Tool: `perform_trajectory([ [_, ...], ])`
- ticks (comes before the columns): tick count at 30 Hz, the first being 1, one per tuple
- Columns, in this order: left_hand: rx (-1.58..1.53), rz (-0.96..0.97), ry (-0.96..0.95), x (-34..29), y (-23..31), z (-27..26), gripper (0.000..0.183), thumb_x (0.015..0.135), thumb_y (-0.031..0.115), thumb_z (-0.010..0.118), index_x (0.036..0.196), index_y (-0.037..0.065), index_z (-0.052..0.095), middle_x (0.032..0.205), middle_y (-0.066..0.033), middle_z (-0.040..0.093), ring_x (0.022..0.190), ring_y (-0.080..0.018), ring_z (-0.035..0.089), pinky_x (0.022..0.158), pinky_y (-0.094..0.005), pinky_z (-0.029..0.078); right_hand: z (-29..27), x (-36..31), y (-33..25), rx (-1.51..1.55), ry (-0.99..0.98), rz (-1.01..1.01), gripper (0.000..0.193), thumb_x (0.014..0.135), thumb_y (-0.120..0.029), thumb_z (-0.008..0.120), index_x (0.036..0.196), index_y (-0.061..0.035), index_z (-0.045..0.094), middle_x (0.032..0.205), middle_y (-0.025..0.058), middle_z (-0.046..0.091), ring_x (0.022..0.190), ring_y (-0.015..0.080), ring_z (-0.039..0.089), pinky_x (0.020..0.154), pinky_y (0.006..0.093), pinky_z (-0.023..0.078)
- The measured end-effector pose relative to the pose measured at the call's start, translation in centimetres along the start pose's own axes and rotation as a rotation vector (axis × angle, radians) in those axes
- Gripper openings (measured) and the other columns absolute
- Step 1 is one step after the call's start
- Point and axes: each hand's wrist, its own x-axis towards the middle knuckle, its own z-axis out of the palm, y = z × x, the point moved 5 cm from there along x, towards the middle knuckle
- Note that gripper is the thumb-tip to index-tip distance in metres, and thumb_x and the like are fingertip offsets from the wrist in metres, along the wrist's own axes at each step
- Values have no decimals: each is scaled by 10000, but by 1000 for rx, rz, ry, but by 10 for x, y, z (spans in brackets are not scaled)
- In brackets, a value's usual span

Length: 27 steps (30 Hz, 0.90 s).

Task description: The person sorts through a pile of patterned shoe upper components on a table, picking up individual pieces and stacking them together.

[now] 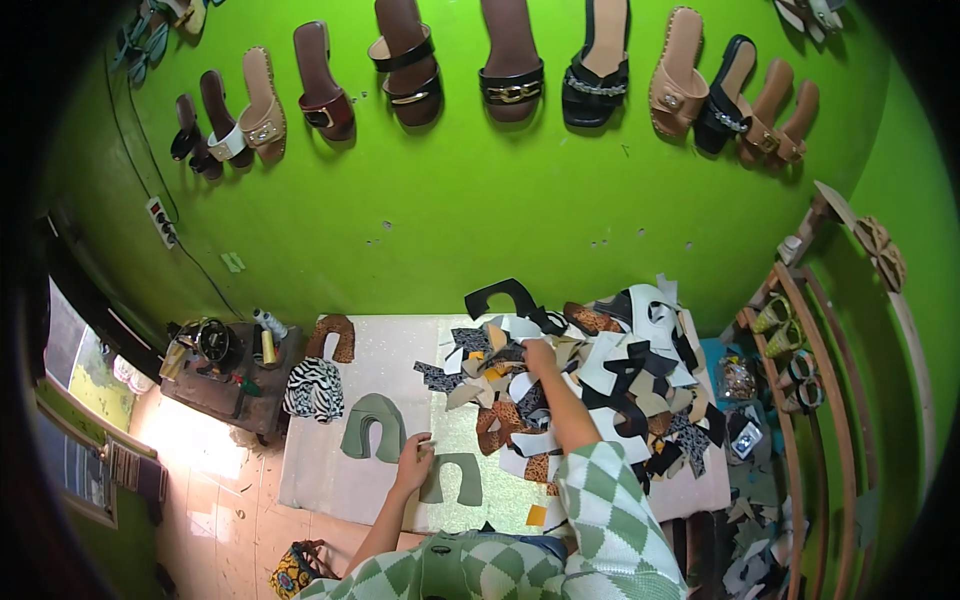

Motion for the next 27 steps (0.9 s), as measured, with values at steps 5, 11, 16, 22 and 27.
perform_trajectory([
  [5,-62,-47,-21,19,-2,17,383,861,67,603,1233,30,521,1170,-164,570,1010,-246,614,836,-345,514,-61,38,4,648,-283,-217,293,868,-164,681,714,-59,456,600,-38,395,537,95,365,496,291,306],
  [11,-82,118,-64,70,51,59,484,877,47,569,1341,14,437,1241,-178,545,1147,-256,558,982,-358,434,-108,8,-39,1296,-259,56,467,921,-128,622,1347,-65,440,1067,65,614,892,107,603,737,236,481],
  [16,166,320,-166,118,86,112,775,803,209,688,1462,50,312,1370,-231,437,1255,-363,443,1036,-436,374,-131,-12,10,863,-119,71,745,892,-175,669,1503,-136,246,1456,182,385,1284,271,469,984,371,445],
  [22,657,268,-336,117,77,171,864,683,443,780,1443,350,379,1484,-203,302,1401,-451,180,1034,-613,309,-93,-80,90,-269,-592,271,1089,539,-500,857,1468,-259,343,1586,173,34,1411,511,81,1048,705,218],
  [27,717,340,-298,110,51,181,539,716,235,760,1229,298,609,1405,-61,431,1374,-405,279,1022,-534,370,-70,-124,81,-503,-547,277,858,581,-371,873,1341,-214,507,1569,142,142,1403,489,155,1033,678,281],
])
